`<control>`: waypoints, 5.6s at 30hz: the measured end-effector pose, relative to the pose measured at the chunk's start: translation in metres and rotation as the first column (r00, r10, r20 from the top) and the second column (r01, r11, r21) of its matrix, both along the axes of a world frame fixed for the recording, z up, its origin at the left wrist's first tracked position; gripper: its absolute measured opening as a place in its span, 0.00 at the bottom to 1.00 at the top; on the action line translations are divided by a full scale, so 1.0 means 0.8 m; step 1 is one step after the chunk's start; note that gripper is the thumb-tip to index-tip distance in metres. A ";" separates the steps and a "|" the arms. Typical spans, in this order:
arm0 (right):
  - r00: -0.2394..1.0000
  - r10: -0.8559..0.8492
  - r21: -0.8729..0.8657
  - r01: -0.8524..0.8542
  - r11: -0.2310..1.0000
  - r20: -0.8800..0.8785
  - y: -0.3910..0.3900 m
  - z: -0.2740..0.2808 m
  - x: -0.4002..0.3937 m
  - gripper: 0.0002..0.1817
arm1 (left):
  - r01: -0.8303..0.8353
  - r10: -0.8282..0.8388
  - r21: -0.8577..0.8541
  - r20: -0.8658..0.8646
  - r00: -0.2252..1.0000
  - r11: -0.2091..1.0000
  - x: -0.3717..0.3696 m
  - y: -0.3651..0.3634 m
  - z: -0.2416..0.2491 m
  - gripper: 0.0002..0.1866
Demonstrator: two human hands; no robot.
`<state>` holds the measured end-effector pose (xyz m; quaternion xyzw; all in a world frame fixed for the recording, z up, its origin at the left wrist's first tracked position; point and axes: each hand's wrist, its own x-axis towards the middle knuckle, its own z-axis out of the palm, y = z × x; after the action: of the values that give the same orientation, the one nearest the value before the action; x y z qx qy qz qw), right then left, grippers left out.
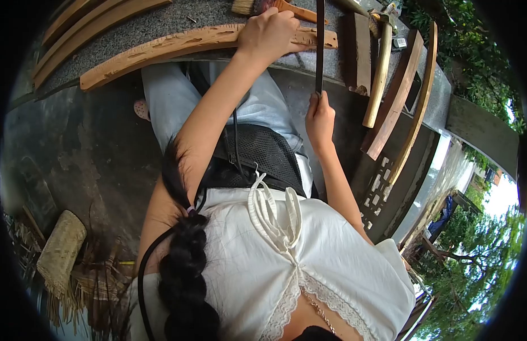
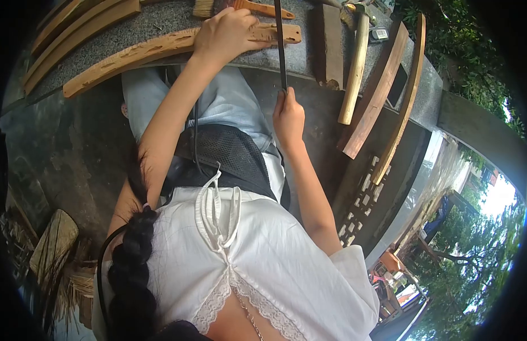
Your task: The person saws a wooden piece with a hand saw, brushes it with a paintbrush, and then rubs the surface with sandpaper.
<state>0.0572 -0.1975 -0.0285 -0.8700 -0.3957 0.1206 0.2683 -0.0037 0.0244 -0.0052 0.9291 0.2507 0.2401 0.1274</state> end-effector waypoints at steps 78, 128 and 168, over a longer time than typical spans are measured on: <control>1.000 -0.005 -0.073 0.004 0.997 -0.017 0.009 0.011 -0.002 0.10 | 0.014 -0.009 -0.092 0.054 0.999 0.996 -0.005 0.006 -0.002 0.22; 0.917 -0.038 -0.122 -0.012 0.992 -0.398 -0.141 0.017 -0.021 0.13 | 0.022 -0.023 -0.047 -0.021 1.000 0.999 -0.012 0.008 0.016 0.21; 0.988 -0.156 0.087 0.156 0.984 -0.003 -0.009 0.012 0.001 0.11 | -0.043 0.043 -0.024 0.001 0.999 0.999 -0.006 0.005 0.013 0.24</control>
<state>0.0583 -0.2050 -0.0192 -0.8860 -0.3317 0.0800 0.3138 -0.0085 0.0283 0.0053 0.9216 0.2735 0.2407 0.1337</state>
